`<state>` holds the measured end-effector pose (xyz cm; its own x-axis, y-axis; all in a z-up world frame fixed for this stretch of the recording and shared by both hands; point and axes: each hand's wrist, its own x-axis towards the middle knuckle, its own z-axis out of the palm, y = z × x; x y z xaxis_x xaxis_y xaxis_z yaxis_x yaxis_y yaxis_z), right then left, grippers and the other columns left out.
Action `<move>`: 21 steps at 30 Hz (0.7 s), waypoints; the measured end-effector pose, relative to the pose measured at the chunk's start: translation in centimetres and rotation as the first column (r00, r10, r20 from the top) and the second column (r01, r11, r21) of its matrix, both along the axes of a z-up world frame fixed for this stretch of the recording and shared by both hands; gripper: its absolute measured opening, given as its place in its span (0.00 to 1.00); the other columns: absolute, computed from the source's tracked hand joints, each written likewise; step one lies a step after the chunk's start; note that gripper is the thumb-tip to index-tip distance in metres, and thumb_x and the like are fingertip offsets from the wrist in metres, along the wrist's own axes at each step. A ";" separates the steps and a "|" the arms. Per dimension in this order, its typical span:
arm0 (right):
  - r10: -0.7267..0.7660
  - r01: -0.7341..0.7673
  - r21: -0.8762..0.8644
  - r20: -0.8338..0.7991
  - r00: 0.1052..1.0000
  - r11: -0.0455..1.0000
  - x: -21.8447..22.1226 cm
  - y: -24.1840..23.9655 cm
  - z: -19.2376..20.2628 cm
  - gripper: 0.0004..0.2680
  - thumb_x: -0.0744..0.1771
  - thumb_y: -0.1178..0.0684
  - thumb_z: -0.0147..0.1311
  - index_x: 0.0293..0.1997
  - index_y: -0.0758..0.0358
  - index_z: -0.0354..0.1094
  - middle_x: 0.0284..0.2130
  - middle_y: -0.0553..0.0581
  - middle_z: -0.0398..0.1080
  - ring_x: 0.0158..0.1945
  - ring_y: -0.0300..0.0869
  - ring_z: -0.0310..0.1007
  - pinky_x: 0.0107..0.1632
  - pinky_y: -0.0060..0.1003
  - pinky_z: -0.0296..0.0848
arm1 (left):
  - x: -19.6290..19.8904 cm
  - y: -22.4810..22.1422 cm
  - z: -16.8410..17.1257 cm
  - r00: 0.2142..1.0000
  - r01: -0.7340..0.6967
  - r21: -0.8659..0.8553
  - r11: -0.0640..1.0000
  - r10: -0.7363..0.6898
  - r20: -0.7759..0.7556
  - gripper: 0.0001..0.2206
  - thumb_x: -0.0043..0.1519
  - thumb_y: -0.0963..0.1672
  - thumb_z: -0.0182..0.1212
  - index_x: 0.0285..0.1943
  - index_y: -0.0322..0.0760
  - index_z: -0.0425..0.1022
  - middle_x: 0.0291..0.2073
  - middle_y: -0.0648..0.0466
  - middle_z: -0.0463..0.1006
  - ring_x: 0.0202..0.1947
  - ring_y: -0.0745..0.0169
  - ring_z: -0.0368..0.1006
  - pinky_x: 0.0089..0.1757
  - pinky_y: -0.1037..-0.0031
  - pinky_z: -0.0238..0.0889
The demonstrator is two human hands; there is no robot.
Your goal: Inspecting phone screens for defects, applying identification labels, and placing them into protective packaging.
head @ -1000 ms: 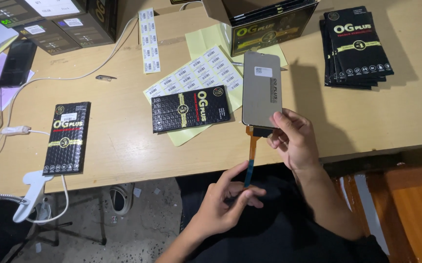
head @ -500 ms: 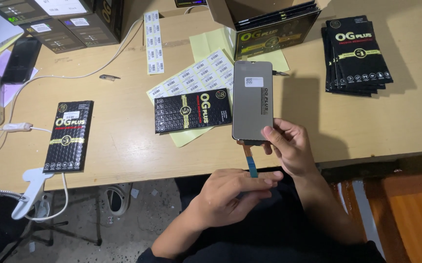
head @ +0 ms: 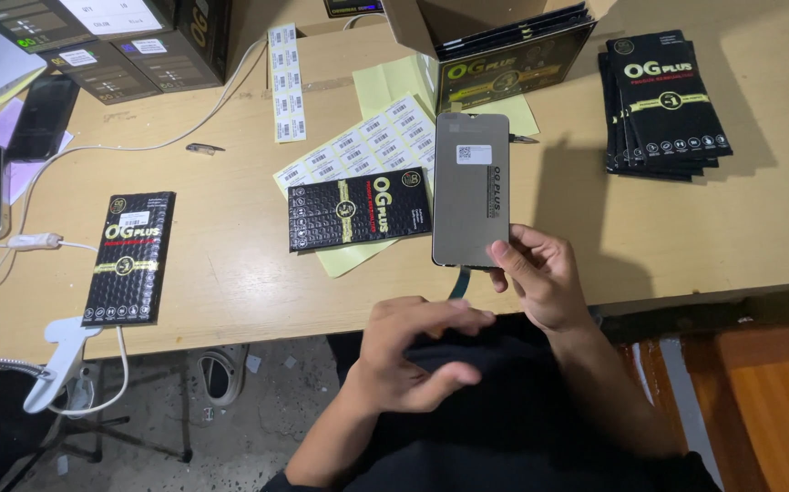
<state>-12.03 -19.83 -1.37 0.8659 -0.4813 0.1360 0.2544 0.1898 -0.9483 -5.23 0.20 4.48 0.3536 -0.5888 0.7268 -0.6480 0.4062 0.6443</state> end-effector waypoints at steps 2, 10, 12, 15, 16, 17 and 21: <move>-0.024 0.025 -0.040 0.030 0.999 0.999 0.3 0.2 -0.3 0.08 0.68 0.56 0.57 0.33 0.72 0.71 0.15 0.52 0.60 0.18 0.33 0.56 0.26 0.32 0.71 | 1.2 -0.4 -2.9 0.993 -0.038 -0.160 0.986 0.019 -0.117 0.29 0.69 0.56 0.49 0.67 0.30 0.56 0.42 0.44 0.85 0.33 0.57 0.83 0.33 0.74 0.71; 0.078 -0.090 -0.395 -0.049 0.996 0.914 0.0 3.6 2.9 0.07 0.63 0.57 0.65 0.24 0.65 0.74 0.10 0.53 0.70 0.08 0.27 0.55 0.12 0.21 0.58 | 4.4 -0.1 -5.1 0.859 -0.135 0.013 0.991 0.124 -0.497 0.24 0.70 0.49 0.46 0.70 0.29 0.59 0.45 0.43 0.78 0.32 0.63 0.71 0.33 0.75 0.64; 0.125 -0.128 -0.590 -0.046 0.991 0.797 0.2 4.2 3.1 0.07 0.63 0.51 0.66 0.27 0.62 0.76 0.15 0.54 0.75 0.17 0.37 0.70 0.22 0.33 0.68 | 4.3 0.1 -4.2 0.813 -0.107 0.037 0.994 0.109 -0.573 0.12 0.71 0.44 0.47 0.49 0.30 0.73 0.26 0.49 0.78 0.24 0.67 0.69 0.28 0.78 0.63; 0.203 -0.227 -0.787 -0.132 0.970 0.574 1.1 3.6 7.1 0.09 0.66 0.53 0.60 0.45 0.69 0.76 0.33 0.67 0.80 0.34 0.61 0.79 0.34 0.48 0.78 | 4.3 0.6 -4.7 0.711 -0.203 -0.028 0.979 0.127 -0.692 0.15 0.72 0.47 0.45 0.56 0.30 0.72 0.35 0.48 0.82 0.33 0.67 0.72 0.37 0.76 0.68; 0.203 -0.229 -0.787 -0.134 0.970 0.572 1.6 3.1 7.6 0.09 0.66 0.53 0.60 0.45 0.69 0.76 0.33 0.67 0.80 0.34 0.61 0.79 0.34 0.48 0.78 | 4.5 0.7 -5.0 0.709 -0.204 -0.029 0.979 0.127 -0.694 0.15 0.72 0.47 0.45 0.56 0.30 0.72 0.35 0.48 0.82 0.33 0.67 0.72 0.37 0.76 0.68; 0.158 -0.210 -0.863 -0.153 0.976 0.459 2.2 2.7 8.2 0.10 0.66 0.55 0.59 0.47 0.72 0.76 0.37 0.71 0.79 0.38 0.63 0.78 0.39 0.52 0.78 | 4.8 0.8 -5.2 0.683 -0.257 -0.033 0.966 0.158 -0.713 0.17 0.73 0.47 0.43 0.61 0.30 0.69 0.39 0.46 0.82 0.36 0.64 0.75 0.41 0.73 0.70; 0.029 -0.425 -0.903 -0.424 0.905 0.060 5.1 -0.1 10.5 0.14 0.70 0.50 0.48 0.58 0.68 0.71 0.53 0.67 0.73 0.56 0.61 0.73 0.54 0.55 0.72 | 5.5 1.4 -4.6 0.661 -0.309 0.053 0.950 0.255 -0.706 0.18 0.73 0.47 0.40 0.64 0.31 0.67 0.41 0.47 0.80 0.38 0.65 0.75 0.44 0.69 0.72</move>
